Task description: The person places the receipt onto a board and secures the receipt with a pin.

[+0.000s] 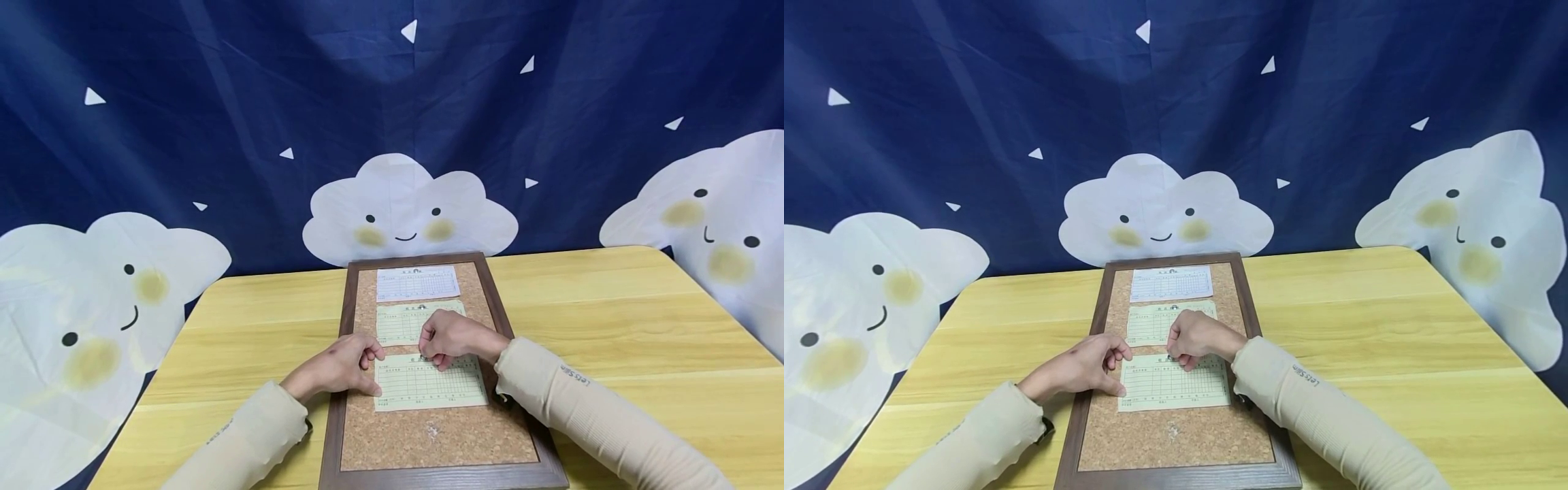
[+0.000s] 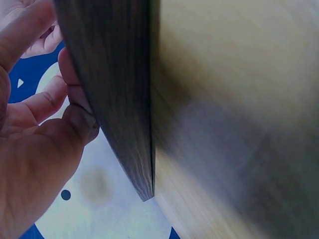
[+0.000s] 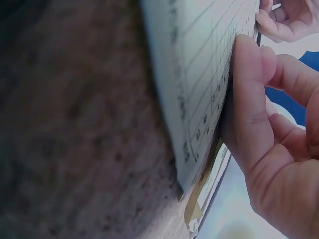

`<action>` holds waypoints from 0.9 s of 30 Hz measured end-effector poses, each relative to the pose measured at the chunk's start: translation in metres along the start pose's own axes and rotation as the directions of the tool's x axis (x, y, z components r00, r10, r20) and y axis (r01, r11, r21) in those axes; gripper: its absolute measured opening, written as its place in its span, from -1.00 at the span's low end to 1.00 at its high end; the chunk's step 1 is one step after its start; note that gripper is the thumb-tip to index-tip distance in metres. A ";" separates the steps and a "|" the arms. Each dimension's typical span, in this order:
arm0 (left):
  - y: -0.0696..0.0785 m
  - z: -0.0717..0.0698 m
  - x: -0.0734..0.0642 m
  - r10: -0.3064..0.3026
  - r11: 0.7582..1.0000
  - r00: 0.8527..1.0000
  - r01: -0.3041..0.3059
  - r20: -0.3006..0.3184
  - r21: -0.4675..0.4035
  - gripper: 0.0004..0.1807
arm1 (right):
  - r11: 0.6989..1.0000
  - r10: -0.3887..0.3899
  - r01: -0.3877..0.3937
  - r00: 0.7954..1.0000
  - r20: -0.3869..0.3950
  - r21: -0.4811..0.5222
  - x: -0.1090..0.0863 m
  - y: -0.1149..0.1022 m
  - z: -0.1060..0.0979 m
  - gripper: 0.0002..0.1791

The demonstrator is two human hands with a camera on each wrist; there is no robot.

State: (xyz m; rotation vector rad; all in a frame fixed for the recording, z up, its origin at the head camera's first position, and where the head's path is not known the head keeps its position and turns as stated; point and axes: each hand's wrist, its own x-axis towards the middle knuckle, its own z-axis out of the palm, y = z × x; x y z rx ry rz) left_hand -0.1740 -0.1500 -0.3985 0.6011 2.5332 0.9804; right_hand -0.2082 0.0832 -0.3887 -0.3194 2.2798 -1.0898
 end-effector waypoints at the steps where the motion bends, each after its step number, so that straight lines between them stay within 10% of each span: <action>1: 0.000 0.000 0.000 0.001 1.000 1.000 -0.001 -0.001 0.000 -0.52 | 1.000 0.000 0.000 1.000 -0.002 -0.001 0.000 0.000 0.000 -0.84; 27: 0.001 0.001 -0.001 0.006 1.000 1.000 -0.006 0.002 -0.002 -0.51 | 1.000 0.008 -0.008 1.000 -0.020 -0.017 0.000 -0.001 0.002 -0.84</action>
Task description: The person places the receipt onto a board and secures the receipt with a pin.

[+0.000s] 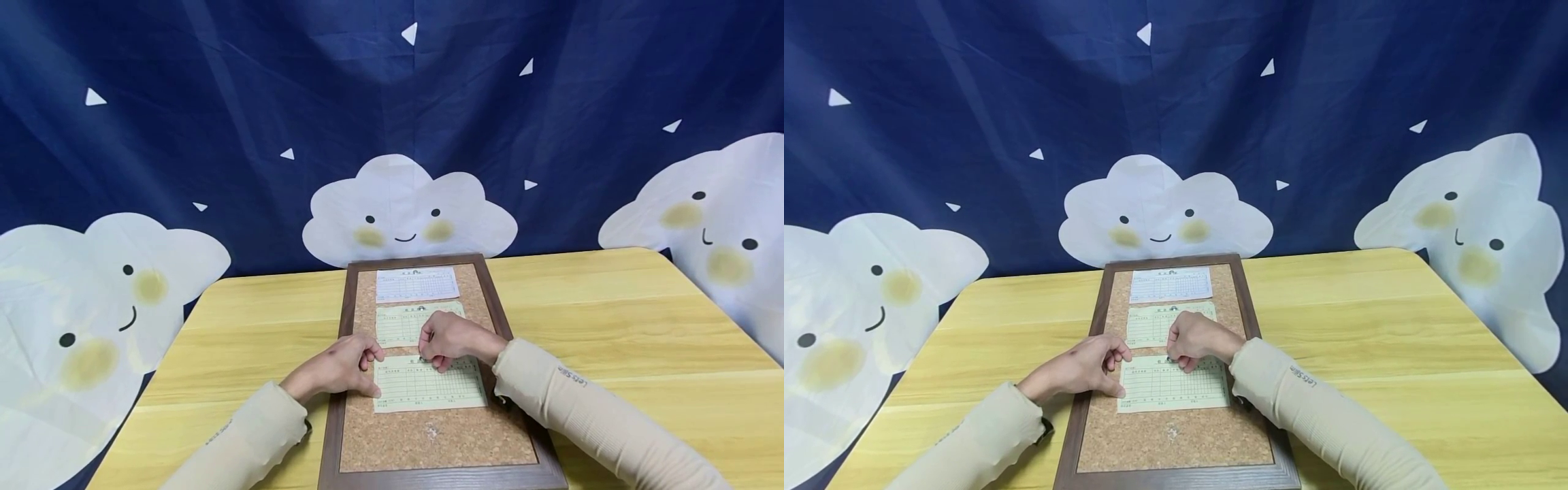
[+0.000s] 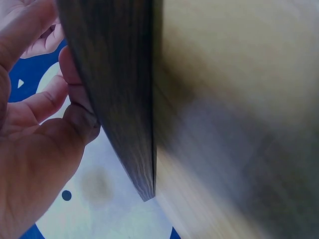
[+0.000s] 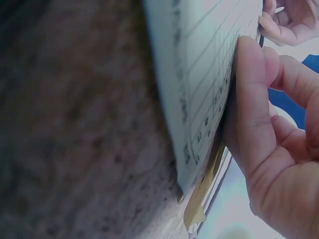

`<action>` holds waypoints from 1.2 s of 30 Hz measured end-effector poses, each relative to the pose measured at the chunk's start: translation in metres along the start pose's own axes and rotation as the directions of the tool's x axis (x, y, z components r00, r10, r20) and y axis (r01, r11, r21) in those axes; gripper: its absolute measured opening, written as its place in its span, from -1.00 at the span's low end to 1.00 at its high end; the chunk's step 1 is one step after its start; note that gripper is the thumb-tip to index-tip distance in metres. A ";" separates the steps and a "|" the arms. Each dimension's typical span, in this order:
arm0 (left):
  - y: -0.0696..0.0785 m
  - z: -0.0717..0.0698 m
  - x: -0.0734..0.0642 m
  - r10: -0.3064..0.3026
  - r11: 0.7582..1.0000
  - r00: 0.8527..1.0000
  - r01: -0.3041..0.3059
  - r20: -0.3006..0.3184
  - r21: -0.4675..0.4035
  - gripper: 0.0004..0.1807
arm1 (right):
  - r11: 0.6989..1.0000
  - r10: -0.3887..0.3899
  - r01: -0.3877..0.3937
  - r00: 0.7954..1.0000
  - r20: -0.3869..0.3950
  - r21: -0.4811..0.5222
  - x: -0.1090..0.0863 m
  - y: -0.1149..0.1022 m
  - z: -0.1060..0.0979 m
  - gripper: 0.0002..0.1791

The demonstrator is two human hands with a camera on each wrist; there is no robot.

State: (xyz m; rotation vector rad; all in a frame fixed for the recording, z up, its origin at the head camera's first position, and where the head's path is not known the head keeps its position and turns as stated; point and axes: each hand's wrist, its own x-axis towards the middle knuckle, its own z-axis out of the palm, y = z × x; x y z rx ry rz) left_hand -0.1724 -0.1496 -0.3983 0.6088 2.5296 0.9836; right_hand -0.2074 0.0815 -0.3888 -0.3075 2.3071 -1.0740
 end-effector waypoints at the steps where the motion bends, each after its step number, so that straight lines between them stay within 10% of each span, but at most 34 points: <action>1: 0.000 0.000 0.000 0.000 1.000 1.000 0.000 0.001 0.001 -0.51 | 1.000 0.000 0.000 1.000 0.001 0.002 0.000 0.000 0.000 -0.84; 36: 0.004 -0.005 -0.001 0.011 0.998 1.000 -0.013 0.027 0.054 -0.52 | 0.999 -0.009 0.009 1.000 0.018 -0.033 -0.006 -0.005 -0.002 -0.83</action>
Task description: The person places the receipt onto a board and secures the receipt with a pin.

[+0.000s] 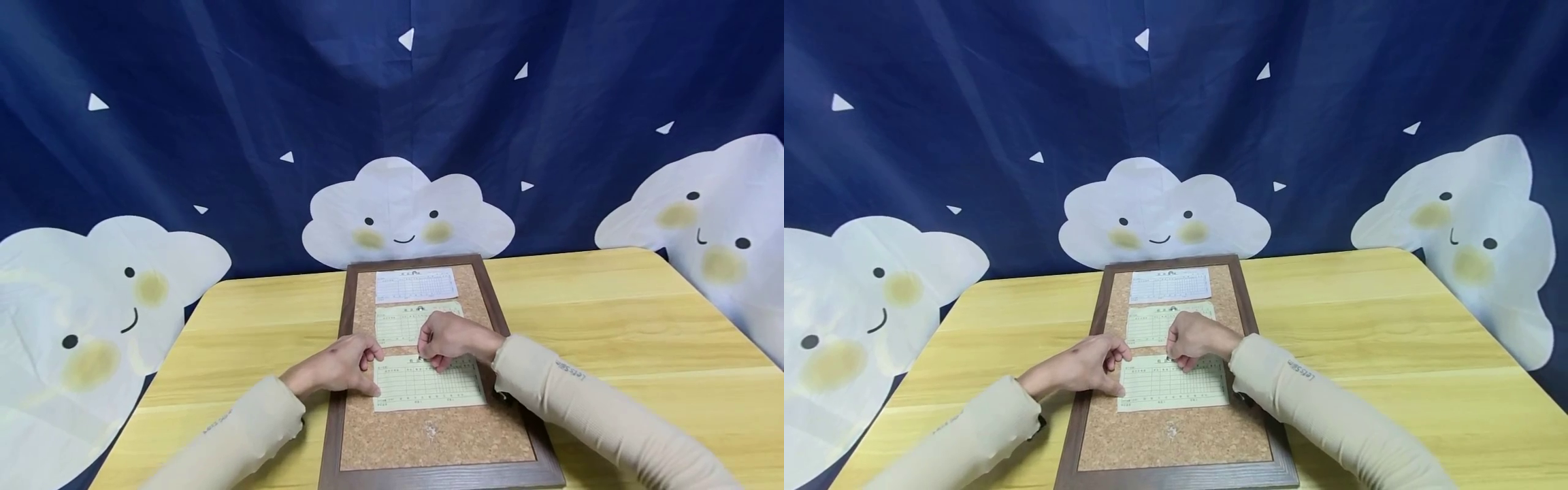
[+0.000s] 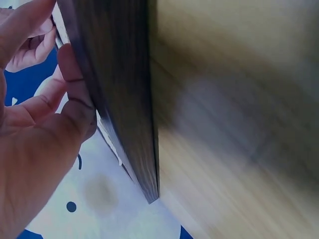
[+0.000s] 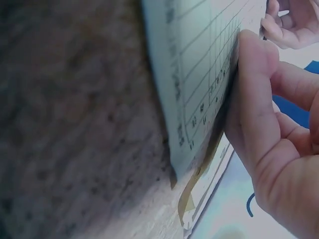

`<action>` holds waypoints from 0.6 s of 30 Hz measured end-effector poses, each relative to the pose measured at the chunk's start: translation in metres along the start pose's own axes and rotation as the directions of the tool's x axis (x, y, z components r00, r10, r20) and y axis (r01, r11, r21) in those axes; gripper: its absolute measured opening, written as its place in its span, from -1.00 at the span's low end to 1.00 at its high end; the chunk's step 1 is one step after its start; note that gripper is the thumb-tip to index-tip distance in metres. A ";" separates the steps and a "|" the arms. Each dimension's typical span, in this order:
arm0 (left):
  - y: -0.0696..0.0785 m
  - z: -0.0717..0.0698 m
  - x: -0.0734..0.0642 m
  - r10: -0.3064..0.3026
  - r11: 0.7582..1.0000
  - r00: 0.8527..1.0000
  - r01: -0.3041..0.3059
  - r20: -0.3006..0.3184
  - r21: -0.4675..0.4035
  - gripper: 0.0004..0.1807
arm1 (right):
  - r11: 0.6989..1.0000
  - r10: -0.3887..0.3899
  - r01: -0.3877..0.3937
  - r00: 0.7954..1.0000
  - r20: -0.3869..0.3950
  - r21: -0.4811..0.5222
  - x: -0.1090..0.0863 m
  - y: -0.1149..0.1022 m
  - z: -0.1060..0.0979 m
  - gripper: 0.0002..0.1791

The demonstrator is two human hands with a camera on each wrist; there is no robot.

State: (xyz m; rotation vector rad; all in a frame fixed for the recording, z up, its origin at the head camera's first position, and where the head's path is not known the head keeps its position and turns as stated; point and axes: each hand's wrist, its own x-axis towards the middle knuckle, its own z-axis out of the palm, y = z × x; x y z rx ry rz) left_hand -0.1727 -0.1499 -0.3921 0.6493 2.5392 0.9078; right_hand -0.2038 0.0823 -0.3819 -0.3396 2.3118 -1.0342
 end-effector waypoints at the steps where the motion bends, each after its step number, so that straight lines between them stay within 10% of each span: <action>1: 0.000 0.000 0.000 0.005 1.000 1.000 -0.005 0.002 0.003 -0.52 | 1.000 0.002 -0.002 1.000 0.003 0.000 0.000 0.000 0.000 -0.83; 18: -0.001 -0.015 -0.006 0.073 0.997 0.994 -0.072 -0.078 0.021 -0.55 | 0.998 -0.064 0.064 0.998 -0.024 0.008 -0.014 0.012 -0.030 -0.88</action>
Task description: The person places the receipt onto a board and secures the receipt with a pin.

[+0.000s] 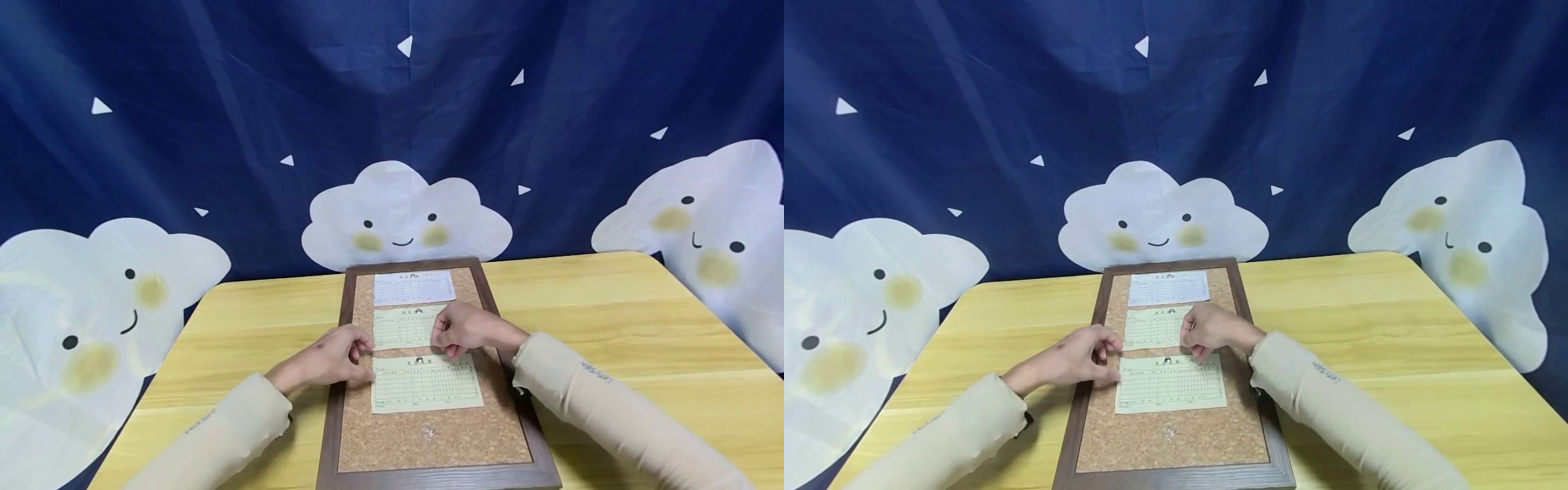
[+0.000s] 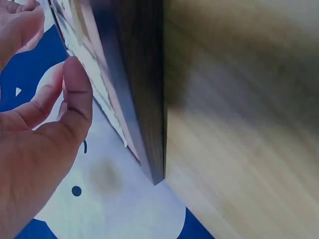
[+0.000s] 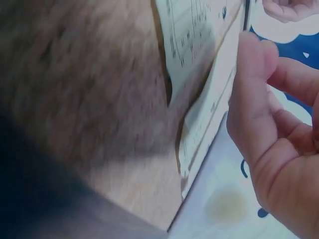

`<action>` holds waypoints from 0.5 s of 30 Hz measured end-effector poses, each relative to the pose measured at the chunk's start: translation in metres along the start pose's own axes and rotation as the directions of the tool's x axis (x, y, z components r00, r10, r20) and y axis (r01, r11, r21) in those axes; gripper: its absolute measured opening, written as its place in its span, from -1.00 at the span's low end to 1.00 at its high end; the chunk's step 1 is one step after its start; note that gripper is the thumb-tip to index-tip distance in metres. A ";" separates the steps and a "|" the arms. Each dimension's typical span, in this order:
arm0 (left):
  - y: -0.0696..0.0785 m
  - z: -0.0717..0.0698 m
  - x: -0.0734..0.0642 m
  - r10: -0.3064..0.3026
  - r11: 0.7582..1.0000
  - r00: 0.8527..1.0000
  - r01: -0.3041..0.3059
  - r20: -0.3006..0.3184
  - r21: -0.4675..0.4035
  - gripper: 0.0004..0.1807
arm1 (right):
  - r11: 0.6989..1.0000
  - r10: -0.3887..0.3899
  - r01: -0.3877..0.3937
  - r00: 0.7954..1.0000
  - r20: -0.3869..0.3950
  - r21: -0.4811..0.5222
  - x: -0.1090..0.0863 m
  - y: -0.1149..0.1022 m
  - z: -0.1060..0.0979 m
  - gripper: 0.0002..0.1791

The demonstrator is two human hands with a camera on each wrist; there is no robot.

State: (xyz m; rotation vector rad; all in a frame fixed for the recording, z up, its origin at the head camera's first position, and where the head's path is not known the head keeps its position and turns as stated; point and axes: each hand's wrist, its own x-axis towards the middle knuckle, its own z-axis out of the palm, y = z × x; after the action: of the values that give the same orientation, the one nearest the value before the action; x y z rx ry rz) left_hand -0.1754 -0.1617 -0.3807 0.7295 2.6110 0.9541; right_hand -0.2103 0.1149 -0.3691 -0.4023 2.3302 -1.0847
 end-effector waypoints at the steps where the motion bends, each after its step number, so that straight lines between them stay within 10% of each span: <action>1: 0.000 -0.001 0.001 0.002 1.000 1.000 -0.001 -0.007 0.011 -0.55 | 1.000 -0.010 0.010 1.000 -0.006 -0.018 -0.001 0.001 -0.002 -0.88; 15: 0.000 -0.015 -0.004 -0.032 0.988 0.998 0.041 -0.062 0.147 -0.32 | 0.962 -0.149 0.120 0.983 -0.105 -0.244 -0.024 0.020 -0.029 -0.83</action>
State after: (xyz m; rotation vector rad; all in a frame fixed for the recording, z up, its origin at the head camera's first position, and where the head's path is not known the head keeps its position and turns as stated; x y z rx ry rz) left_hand -0.1785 -0.1720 -0.3692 0.6959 2.7602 0.7892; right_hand -0.2086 0.1567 -0.3611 -0.6069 2.5846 -0.9167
